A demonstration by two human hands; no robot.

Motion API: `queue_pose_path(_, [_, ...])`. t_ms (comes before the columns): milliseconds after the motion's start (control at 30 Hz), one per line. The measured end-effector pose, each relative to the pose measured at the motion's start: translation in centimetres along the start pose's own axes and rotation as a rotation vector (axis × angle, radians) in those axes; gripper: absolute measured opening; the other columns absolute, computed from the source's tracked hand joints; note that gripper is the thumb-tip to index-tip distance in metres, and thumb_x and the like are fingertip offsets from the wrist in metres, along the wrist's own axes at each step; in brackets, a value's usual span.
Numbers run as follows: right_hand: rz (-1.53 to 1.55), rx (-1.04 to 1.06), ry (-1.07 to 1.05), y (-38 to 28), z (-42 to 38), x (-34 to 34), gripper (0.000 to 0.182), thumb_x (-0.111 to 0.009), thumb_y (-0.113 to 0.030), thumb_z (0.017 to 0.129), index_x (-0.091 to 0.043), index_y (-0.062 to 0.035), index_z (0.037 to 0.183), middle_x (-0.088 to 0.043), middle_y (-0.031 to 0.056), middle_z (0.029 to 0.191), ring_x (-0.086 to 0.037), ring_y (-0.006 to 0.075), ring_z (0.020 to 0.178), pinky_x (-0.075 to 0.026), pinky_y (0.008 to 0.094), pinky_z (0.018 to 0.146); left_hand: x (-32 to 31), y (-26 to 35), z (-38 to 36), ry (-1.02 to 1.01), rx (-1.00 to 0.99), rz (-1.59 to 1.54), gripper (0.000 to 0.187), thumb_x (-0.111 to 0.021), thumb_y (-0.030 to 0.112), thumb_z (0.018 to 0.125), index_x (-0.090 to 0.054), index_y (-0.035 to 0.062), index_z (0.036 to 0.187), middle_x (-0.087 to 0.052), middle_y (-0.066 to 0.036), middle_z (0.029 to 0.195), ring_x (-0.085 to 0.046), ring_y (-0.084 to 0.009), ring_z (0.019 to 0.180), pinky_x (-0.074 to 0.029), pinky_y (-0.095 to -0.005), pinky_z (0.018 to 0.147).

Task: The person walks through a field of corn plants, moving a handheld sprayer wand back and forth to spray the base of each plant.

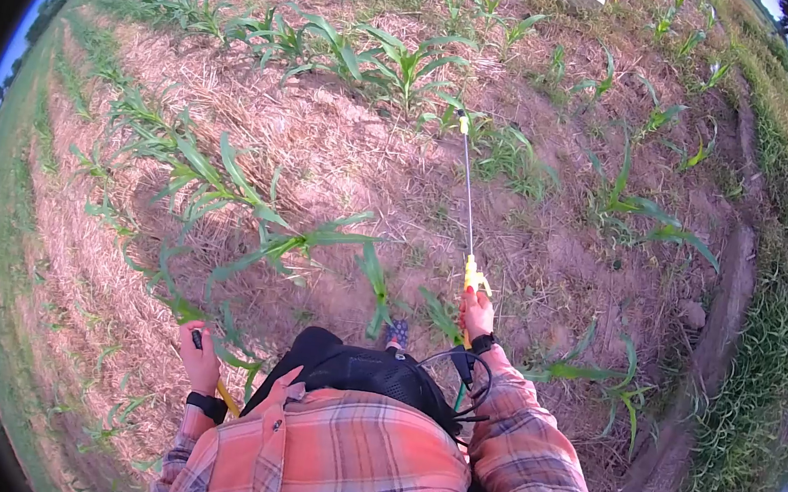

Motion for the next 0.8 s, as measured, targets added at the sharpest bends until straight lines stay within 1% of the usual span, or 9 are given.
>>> queue_pose_path(33, [0.025, 0.004, 0.011, -0.3, 0.7, 0.5, 0.030, -0.042, -0.036, 0.083, -0.048, -0.0063, 0.079, -0.042, -0.0003, 0.053, -0.036, 0.0073, 0.035, -0.030, 0.0212, 0.031, 0.2, 0.4, 0.2, -0.012, 0.081, -0.100, 0.008, -0.046, 0.006, 0.079, -0.045, 0.0050, 0.087, -0.045, -0.001, 0.068, -0.038, -0.0074, 0.054, -0.034, -0.0221, 0.049])
queue_pose_path(67, [0.044, 0.008, 0.017, -0.7, 1.4, 0.9, 0.030, -0.042, -0.035, 0.083, -0.048, -0.0062, 0.078, -0.042, -0.0002, 0.053, -0.036, 0.0077, 0.035, -0.030, 0.0215, 0.031, 0.5, 1.1, 0.4, 0.002, 0.091, -0.103, 0.008, -0.046, 0.006, 0.079, -0.045, 0.0050, 0.087, -0.045, -0.001, 0.068, -0.038, -0.0074, 0.054, -0.034, -0.0221, 0.049])
queue_pose_path(200, [0.043, 0.013, 0.074, -2.8, 3.1, 1.3, 0.032, -0.042, -0.036, 0.083, -0.048, -0.0051, 0.078, -0.042, 0.0000, 0.053, -0.037, 0.0090, 0.034, -0.030, 0.0223, 0.030, 1.0, 1.4, 2.3, 0.004, 0.135, -0.003, 0.009, -0.046, 0.006, 0.078, -0.045, 0.0053, 0.088, -0.046, -0.002, 0.067, -0.041, -0.0077, 0.054, -0.034, -0.0225, 0.048])
queue_pose_path(267, [-0.003, 0.008, 0.089, -3.5, 4.2, 0.9, 0.034, -0.042, -0.038, 0.083, -0.048, -0.0051, 0.077, -0.042, 0.0003, 0.053, -0.038, 0.0096, 0.034, -0.031, 0.0227, 0.030, -0.4, 1.5, 4.1, 0.013, 0.002, 0.029, 0.010, -0.047, 0.007, 0.078, -0.045, 0.0049, 0.087, -0.047, -0.003, 0.064, -0.043, -0.0101, 0.051, -0.035, -0.0245, 0.047])
queue_pose_path(400, [-0.078, 0.035, 0.074, -5.7, 6.5, -1.7, 0.033, -0.042, -0.037, 0.083, -0.048, -0.0053, 0.075, -0.042, 0.0013, 0.050, -0.038, 0.0101, 0.034, -0.031, 0.0237, 0.029, -2.5, 3.0, 8.7, 0.060, -0.077, 0.002, 0.009, -0.048, 0.007, 0.078, -0.046, 0.0049, 0.086, -0.048, -0.004, 0.062, -0.044, -0.0124, 0.051, -0.036, -0.0262, 0.047])
queue_pose_path(467, [-0.134, 0.030, 0.044, -7.2, 7.7, -4.0, 0.033, -0.042, -0.037, 0.083, -0.048, -0.0053, 0.075, -0.042, 0.0013, 0.051, -0.038, 0.0100, 0.034, -0.031, 0.0236, 0.030, -3.1, 2.7, 10.4, 0.028, -0.037, 0.104, 0.008, -0.047, 0.007, 0.077, -0.046, 0.0056, 0.085, -0.047, -0.004, 0.061, -0.045, -0.0129, 0.051, -0.036, -0.0264, 0.048])
queue_pose_path(600, [-0.278, 0.017, -0.030, -10.5, 9.2, -10.8, 0.032, -0.042, -0.036, 0.083, -0.048, -0.0051, 0.076, -0.041, 0.0010, 0.050, -0.037, 0.0094, 0.034, -0.031, 0.0233, 0.030, -2.5, -0.1, 13.9, 0.106, 0.042, -0.034, 0.007, -0.046, 0.007, 0.077, -0.046, 0.0058, 0.084, -0.045, -0.004, 0.061, -0.044, -0.0125, 0.052, -0.036, -0.0251, 0.048])
queue_pose_path(733, [-0.394, 0.001, -0.197, -14.0, 8.7, -18.6, 0.031, -0.044, -0.036, 0.082, -0.048, -0.0047, 0.078, -0.042, 0.0002, 0.054, -0.037, 0.0077, 0.038, -0.032, 0.0223, 0.033, -1.3, -1.4, 16.9, 0.162, 0.036, -0.070, 0.007, -0.045, 0.005, 0.077, -0.045, 0.0046, 0.084, -0.046, -0.004, 0.065, -0.042, -0.0113, 0.054, -0.036, -0.0249, 0.050])
queue_pose_path(800, [-0.596, 0.036, -0.277, -15.3, 9.0, -22.2, 0.031, -0.043, -0.035, 0.082, -0.050, -0.0051, 0.081, -0.043, -0.0007, 0.055, -0.040, 0.0074, 0.040, -0.033, 0.0218, 0.035, -0.9, -1.2, 18.0, 0.167, 0.089, -0.143, 0.007, -0.045, 0.005, 0.078, -0.044, 0.0040, 0.084, -0.045, -0.003, 0.064, -0.041, -0.0110, 0.053, -0.035, -0.0247, 0.050])
Point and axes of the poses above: each hand's wrist, its own z-axis towards the middle knuckle, its own x-axis out of the back of the hand, y = z × x, the point moved 4 cm from there along z, towards the middle knuckle
